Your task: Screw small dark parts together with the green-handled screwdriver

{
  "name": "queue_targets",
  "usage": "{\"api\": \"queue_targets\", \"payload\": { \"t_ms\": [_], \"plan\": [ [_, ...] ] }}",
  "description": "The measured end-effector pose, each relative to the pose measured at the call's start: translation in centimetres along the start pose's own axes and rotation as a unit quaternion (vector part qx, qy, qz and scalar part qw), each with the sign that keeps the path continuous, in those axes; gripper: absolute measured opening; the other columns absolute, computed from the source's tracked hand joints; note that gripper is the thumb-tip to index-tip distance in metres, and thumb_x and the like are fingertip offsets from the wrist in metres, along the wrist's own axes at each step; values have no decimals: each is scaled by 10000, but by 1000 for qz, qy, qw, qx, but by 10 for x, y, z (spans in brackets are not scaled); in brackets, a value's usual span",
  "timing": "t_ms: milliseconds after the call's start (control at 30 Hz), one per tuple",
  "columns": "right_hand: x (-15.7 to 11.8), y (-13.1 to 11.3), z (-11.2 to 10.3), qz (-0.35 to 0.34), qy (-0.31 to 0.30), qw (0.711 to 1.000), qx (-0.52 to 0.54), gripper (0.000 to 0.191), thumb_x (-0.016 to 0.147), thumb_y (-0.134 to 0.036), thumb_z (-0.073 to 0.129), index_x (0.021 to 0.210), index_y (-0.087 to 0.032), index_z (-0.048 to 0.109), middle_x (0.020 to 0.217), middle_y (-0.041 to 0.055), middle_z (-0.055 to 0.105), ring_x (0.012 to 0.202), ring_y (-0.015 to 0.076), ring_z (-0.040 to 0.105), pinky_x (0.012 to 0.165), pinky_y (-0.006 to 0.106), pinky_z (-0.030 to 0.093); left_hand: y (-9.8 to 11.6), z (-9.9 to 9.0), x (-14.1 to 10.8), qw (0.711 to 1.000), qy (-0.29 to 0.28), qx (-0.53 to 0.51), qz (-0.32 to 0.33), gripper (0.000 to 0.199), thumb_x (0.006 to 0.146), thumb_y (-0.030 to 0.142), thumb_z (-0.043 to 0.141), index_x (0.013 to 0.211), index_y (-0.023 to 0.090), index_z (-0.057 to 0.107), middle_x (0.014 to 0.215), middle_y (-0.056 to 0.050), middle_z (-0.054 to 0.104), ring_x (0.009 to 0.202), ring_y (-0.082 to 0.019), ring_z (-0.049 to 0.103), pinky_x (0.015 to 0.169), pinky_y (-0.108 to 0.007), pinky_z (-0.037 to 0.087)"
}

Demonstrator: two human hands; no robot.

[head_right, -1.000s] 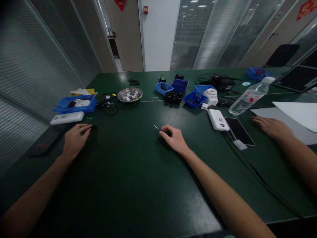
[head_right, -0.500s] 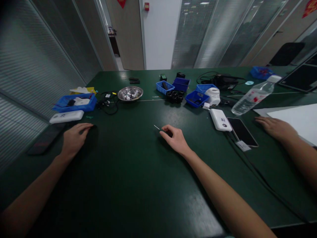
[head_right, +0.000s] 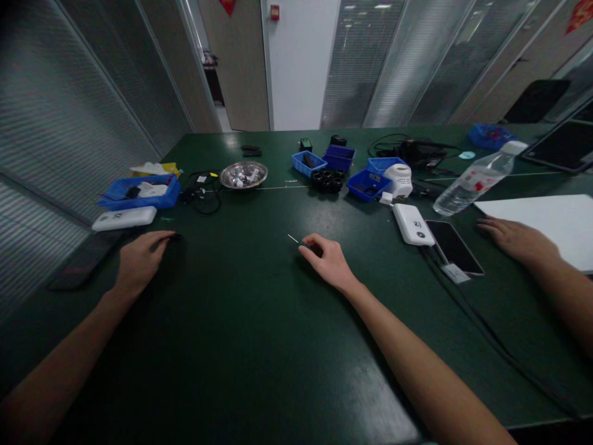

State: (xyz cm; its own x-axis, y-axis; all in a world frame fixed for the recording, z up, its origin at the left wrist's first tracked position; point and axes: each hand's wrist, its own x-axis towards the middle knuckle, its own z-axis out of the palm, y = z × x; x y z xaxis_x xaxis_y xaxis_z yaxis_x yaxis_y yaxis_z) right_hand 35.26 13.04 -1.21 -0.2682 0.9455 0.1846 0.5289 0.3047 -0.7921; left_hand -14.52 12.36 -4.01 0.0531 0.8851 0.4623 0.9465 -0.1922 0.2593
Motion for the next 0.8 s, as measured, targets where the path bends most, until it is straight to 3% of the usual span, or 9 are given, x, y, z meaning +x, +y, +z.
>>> {"api": "queue_targets", "payload": {
  "t_ms": [367,467,600,700,800],
  "plan": [
    [0,0,0,-8,-1,1000,-15,265,966,-450,613,1024,-206,697,945,35,717,827,200,644,747,332,476,7,-4,2,1000,6,-3,-7,304,1000,301,498,1128,164,738,1258,-107,702,1139,-278,676,1060,-445,508],
    [2,0,2,-31,-3,999,-36,248,974,-428,604,1052,-206,682,976,35,715,830,196,642,754,331,469,20,-7,4,999,-17,-35,-11,295,1006,309,535,1135,131,731,1212,-99,721,1117,-278,685,1039,-449,521],
    [1,-2,6,-60,-31,994,-83,240,990,-408,581,1098,-204,646,993,41,714,819,198,644,749,337,459,80,-2,-1,985,-82,-150,35,239,1003,311,601,1128,168,746,1170,-60,743,1076,-241,698,1008,-429,549],
    [-5,-6,8,-90,-59,986,-128,229,999,-398,573,1121,-212,629,969,38,716,798,201,637,772,353,453,146,9,-10,947,-166,-259,96,199,1005,266,613,1139,225,754,1191,-43,738,1101,-209,690,1015,-408,554],
    [-15,-12,9,-122,-85,979,-139,217,1014,-387,562,1150,-228,622,996,34,724,799,198,638,796,361,448,199,19,-17,907,-233,-333,110,222,999,225,623,1194,253,725,1188,-32,728,1091,-189,684,989,-376,556]
  ]
}}
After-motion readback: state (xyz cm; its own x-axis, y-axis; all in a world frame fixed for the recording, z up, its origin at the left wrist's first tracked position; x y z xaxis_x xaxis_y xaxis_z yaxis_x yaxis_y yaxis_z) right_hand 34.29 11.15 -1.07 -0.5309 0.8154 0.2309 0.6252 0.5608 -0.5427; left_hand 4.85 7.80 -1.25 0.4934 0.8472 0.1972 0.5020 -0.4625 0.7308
